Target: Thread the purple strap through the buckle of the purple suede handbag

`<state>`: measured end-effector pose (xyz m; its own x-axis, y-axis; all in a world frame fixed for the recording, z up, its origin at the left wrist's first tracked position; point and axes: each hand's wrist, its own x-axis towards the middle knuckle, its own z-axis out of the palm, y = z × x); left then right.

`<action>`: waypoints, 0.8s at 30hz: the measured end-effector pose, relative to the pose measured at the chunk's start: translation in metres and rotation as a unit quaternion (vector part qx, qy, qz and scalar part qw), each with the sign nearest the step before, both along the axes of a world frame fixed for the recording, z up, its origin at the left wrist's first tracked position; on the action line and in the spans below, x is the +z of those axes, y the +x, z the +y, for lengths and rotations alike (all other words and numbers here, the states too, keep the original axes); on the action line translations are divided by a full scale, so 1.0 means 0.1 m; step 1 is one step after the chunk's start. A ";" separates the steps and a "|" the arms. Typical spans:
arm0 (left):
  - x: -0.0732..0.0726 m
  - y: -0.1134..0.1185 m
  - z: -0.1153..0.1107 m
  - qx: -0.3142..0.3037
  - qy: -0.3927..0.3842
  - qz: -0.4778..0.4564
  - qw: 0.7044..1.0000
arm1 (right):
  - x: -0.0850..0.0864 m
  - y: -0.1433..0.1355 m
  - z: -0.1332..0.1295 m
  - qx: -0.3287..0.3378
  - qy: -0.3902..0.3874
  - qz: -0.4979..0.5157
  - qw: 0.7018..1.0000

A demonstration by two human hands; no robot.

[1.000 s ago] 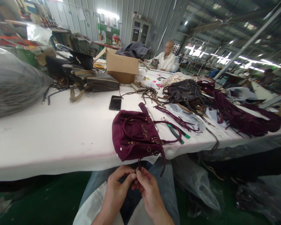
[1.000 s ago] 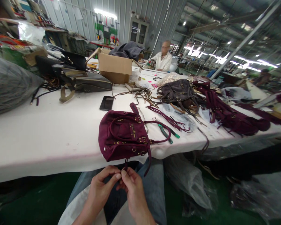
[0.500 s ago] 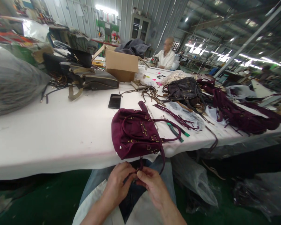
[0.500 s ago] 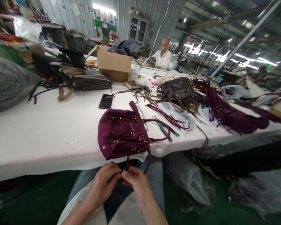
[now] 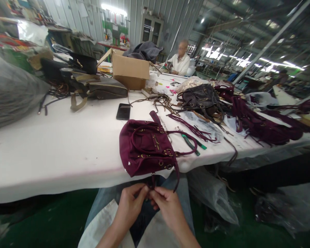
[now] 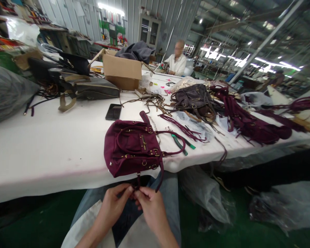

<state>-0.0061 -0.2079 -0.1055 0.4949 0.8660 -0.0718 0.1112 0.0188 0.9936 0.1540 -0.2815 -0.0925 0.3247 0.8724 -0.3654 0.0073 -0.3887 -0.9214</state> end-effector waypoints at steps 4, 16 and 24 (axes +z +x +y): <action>-0.03 0.01 -0.07 -0.008 -0.055 -0.075 0.996 | -0.02 -0.02 -0.04 -0.011 -0.024 -0.011 1.000; -0.07 0.03 -0.15 -0.028 -0.276 -0.267 0.923 | -0.01 -0.09 -0.04 -0.011 -0.042 0.052 0.998; -0.10 0.05 -0.19 -0.003 -0.331 -0.296 0.896 | -0.01 -0.13 -0.08 -0.007 -0.027 0.057 0.998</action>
<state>-0.0013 -0.2267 -0.1156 0.6212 0.7271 -0.2924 -0.4294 0.6279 0.6491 0.1414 -0.2892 -0.0939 0.2904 0.8464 -0.4465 -0.1024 -0.4364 -0.8939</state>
